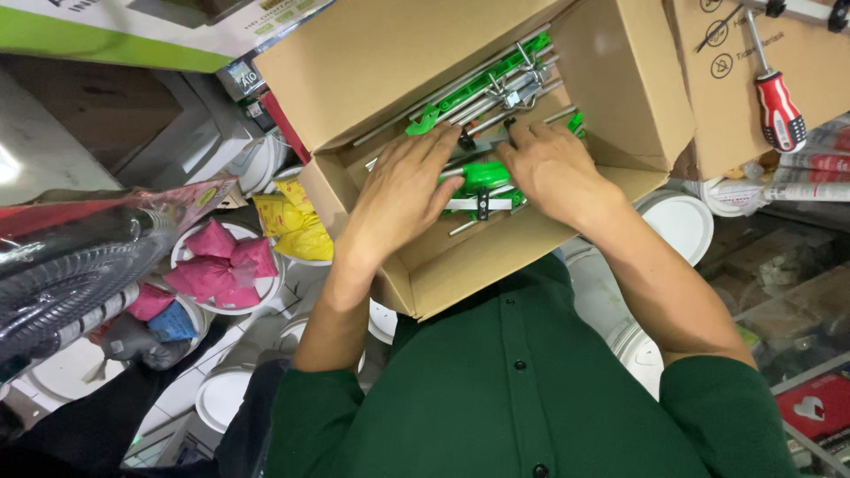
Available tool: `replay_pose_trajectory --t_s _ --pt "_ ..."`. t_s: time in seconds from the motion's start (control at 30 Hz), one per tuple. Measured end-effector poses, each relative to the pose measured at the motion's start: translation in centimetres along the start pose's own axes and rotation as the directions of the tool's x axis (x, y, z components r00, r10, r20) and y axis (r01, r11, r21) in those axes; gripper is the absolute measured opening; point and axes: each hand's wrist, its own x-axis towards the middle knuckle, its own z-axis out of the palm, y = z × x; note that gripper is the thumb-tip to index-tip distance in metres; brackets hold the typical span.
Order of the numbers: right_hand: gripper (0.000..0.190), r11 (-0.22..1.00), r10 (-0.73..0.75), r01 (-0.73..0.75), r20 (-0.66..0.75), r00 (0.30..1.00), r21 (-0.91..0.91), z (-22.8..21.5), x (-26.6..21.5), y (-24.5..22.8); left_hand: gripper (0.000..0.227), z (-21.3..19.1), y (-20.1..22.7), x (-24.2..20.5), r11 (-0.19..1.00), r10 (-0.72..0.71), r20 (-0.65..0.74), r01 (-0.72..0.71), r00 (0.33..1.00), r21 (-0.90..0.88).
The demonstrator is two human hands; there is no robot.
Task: The person attaches black plastic clips to a white rail using a screwdriver and then fits a green antenna component with a metal loop onto the rail.
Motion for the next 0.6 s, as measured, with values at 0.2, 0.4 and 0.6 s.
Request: replay_pose_trajectory --t_s 0.2,0.4,0.6 --pt "0.031 0.99 0.061 -0.057 -0.027 0.998 0.128 -3.0 -1.1 0.1 0.056 -0.9 0.4 0.3 0.999 0.035 -0.086 -0.038 0.996 -0.031" --pt "0.044 0.98 0.074 -0.035 -0.197 0.978 0.195 -4.8 -3.0 -0.1 0.051 -1.5 0.8 0.6 0.997 0.061 -0.188 -0.068 0.98 -0.033" --pt "0.048 0.977 0.098 -0.025 -0.339 0.935 0.213 -5.3 -4.4 -0.2 0.053 -1.7 0.5 0.0 0.959 -0.099 -0.308 0.008 0.946 -0.283"
